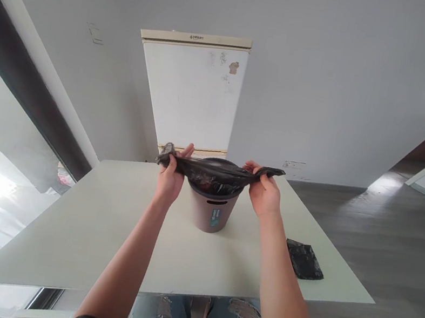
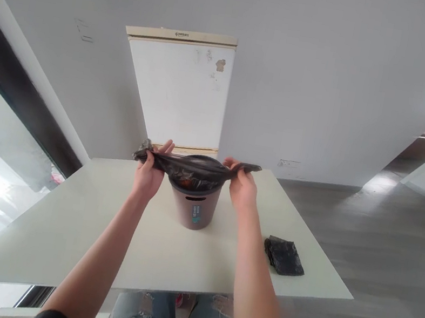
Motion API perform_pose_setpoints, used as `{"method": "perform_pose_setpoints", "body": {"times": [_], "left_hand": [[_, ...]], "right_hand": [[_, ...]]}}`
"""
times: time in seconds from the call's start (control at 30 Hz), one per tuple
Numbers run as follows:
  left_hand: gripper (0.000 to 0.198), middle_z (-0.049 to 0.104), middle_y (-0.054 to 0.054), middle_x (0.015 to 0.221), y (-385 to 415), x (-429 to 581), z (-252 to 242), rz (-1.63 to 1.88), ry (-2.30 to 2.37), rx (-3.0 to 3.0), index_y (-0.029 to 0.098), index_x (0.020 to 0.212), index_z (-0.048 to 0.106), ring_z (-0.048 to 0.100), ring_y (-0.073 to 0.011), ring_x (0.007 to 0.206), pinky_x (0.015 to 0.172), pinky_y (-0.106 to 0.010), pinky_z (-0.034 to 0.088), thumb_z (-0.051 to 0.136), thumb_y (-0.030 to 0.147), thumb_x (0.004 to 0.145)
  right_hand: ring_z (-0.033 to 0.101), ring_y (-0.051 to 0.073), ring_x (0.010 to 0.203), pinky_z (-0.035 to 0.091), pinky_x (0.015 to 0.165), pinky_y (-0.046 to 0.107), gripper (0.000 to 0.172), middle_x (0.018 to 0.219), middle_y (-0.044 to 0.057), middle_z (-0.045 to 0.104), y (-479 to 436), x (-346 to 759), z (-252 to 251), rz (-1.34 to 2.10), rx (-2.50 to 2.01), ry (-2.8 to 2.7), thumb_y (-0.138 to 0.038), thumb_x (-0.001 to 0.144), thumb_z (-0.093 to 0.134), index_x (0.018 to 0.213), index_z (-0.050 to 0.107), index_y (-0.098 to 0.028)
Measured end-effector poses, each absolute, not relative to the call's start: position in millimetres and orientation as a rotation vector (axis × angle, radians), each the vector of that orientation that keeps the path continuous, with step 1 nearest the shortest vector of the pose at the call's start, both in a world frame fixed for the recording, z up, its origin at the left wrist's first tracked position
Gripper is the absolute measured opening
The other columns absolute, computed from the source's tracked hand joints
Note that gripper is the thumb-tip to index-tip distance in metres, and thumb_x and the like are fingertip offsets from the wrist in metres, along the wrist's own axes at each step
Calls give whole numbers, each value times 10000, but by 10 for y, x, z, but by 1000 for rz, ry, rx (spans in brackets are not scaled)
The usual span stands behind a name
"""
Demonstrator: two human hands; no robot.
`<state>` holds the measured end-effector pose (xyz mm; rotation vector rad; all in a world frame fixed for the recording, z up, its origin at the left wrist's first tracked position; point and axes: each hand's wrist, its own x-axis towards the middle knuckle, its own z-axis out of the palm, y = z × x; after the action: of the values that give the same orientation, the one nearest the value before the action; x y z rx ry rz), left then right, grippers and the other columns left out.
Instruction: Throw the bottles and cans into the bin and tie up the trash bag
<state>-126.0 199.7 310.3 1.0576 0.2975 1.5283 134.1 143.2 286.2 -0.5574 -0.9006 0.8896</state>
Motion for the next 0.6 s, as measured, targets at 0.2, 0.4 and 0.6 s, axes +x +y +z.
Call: {"method": "perform_pose_setpoints", "body": {"times": [0.2,0.4,0.6], "left_hand": [[281,294,95,569,2081,-1278,3088,1409,180,820,215,881,546,346,-76,462,585,-228,462,641,422,1045],[192,457,2,746,1995,-1138,3335,1205,366,1097,172,892,625,410,-102,601,548,-230,371,597,344,972],[262,710,-45,939,1935,-958,3441,1245,695,1802,210,1142,748,600,-149,758,707,-268,477,559,224,961]], "right_hand": [[684,215,1074,523,1073,421,199,930,8,707,1429,1368,2917,958,-373,-759,-431,882,774,829,660,-276],[239,107,514,354,535,284,314,627,-76,262,1444,1266,3350,1189,-565,-1035,-359,930,701,738,486,-235],[349,112,563,259,534,277,187,652,-43,500,1617,1018,3574,1195,-982,-1361,-304,796,686,770,517,-228]]}}
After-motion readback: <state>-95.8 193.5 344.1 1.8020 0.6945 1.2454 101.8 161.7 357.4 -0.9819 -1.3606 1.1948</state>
